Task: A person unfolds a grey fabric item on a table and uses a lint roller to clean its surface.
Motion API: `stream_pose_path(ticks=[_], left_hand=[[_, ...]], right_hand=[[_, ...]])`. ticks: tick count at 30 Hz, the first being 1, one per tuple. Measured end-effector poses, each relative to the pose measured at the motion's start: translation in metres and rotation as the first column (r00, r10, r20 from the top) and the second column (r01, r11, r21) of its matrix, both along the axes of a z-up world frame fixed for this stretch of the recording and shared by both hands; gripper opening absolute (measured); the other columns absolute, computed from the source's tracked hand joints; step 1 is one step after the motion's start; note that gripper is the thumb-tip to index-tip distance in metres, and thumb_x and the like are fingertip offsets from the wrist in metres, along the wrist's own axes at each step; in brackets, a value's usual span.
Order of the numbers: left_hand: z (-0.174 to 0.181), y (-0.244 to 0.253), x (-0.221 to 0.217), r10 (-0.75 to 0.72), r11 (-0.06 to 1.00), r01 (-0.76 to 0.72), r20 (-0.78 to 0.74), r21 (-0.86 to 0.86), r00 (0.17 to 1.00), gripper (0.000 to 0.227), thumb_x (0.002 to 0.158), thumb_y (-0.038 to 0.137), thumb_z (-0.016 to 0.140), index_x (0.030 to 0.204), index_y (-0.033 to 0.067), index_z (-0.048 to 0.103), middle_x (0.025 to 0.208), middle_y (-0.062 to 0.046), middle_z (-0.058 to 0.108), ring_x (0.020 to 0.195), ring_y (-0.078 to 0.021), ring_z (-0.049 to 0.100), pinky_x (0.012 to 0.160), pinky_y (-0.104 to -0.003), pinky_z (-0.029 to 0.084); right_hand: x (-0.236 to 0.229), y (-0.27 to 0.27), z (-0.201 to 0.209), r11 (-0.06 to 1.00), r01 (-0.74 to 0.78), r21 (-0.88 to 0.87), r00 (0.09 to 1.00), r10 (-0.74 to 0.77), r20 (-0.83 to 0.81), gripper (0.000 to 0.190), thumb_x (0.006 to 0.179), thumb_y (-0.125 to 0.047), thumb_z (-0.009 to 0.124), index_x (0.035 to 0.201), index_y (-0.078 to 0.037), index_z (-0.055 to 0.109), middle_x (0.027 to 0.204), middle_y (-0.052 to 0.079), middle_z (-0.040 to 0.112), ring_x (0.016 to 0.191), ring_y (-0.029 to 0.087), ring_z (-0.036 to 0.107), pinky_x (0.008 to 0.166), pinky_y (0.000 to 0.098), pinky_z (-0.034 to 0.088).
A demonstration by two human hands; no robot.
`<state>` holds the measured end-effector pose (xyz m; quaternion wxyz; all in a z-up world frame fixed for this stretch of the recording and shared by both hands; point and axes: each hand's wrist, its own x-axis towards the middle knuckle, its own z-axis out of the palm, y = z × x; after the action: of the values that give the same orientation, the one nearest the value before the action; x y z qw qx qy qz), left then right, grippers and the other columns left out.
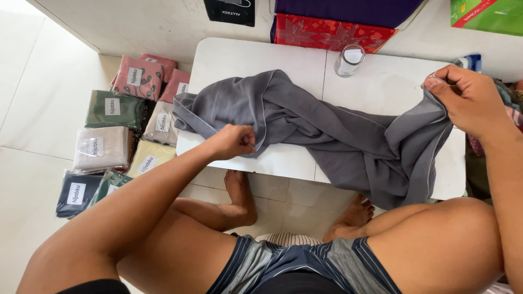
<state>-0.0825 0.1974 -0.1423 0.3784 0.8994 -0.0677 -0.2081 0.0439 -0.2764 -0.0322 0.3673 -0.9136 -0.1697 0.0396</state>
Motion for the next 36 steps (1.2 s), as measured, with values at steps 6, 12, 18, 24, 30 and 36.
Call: stream_pose_path(ticks=[6, 12, 18, 24, 30, 36], left_hand=[[-0.015, -0.007, 0.013, -0.129, 0.992, 0.123, 0.194, 0.043, 0.972, 0.014, 0.074, 0.002, 0.074, 0.088, 0.006, 0.071, 0.075, -0.002, 0.075, 0.061, -0.0162, 0.069, 0.058, -0.028, 0.055], [0.088, -0.007, 0.061, 0.468, 0.88, -0.206, 0.709, -0.428, 0.528, 0.013, 0.091, -0.009, 0.064, 0.097, 0.0015, 0.059, 0.085, -0.004, 0.065, 0.072, -0.0121, 0.06, 0.073, -0.026, 0.057], [0.017, 0.005, 0.046, -0.132, 0.98, 0.045, 0.462, 0.195, 0.877, 0.019, 0.076, -0.002, 0.058, 0.088, 0.0074, 0.07, 0.074, -0.01, 0.072, 0.057, -0.0284, 0.065, 0.055, -0.038, 0.053], [-0.024, -0.005, 0.008, -0.205, 0.972, 0.195, 0.075, 0.131, 0.976, 0.025, 0.074, -0.004, 0.071, 0.097, 0.0058, 0.066, 0.08, -0.004, 0.075, 0.067, -0.0198, 0.071, 0.066, -0.032, 0.058], [-0.026, -0.007, 0.003, -0.206, 0.973, 0.198, 0.064, 0.116, 0.976, 0.031, 0.075, -0.005, 0.062, 0.105, 0.0038, 0.067, 0.079, -0.005, 0.077, 0.067, -0.0206, 0.074, 0.065, -0.03, 0.058], [-0.025, -0.017, -0.001, -0.282, 0.946, 0.265, 0.072, 0.188, 0.957, 0.04, 0.076, -0.002, 0.061, 0.114, 0.0083, 0.067, 0.073, 0.001, 0.076, 0.064, -0.019, 0.072, 0.062, -0.031, 0.056]], right_hand=[[-0.001, 0.001, 0.002, 1.0, -0.006, 0.004, 1.0, 0.006, 0.006, 0.013, 0.117, -0.003, 0.059, 0.119, 0.006, 0.068, 0.087, 0.007, 0.059, 0.07, 0.012, 0.043, 0.061, 0.0246, 0.033], [0.0, -0.01, 0.0, 0.998, -0.006, 0.059, 1.0, 0.006, -0.003, 0.011, 0.122, -0.001, 0.057, 0.123, 0.008, 0.065, 0.1, 0.009, 0.062, 0.076, 0.011, 0.046, 0.066, 0.0226, 0.035], [-0.002, -0.009, 0.002, 0.999, 0.041, 0.025, 0.999, -0.04, -0.023, 0.013, 0.117, -0.004, 0.06, 0.121, 0.006, 0.067, 0.088, 0.007, 0.06, 0.072, 0.012, 0.045, 0.062, 0.0241, 0.034], [-0.006, -0.019, 0.003, 0.997, 0.021, 0.075, 0.999, -0.019, -0.034, 0.012, 0.123, -0.001, 0.056, 0.122, 0.008, 0.065, 0.095, 0.007, 0.059, 0.076, 0.01, 0.044, 0.065, 0.0218, 0.033], [-0.002, -0.018, 0.0, 0.997, 0.035, 0.071, 0.999, -0.033, -0.036, 0.013, 0.12, -0.003, 0.059, 0.122, 0.007, 0.067, 0.094, 0.007, 0.06, 0.076, 0.011, 0.045, 0.065, 0.023, 0.035], [0.001, -0.018, -0.002, 0.999, 0.025, 0.035, 1.0, -0.024, -0.011, 0.013, 0.119, -0.004, 0.061, 0.122, 0.007, 0.067, 0.09, 0.007, 0.059, 0.073, 0.012, 0.044, 0.063, 0.0244, 0.034]])
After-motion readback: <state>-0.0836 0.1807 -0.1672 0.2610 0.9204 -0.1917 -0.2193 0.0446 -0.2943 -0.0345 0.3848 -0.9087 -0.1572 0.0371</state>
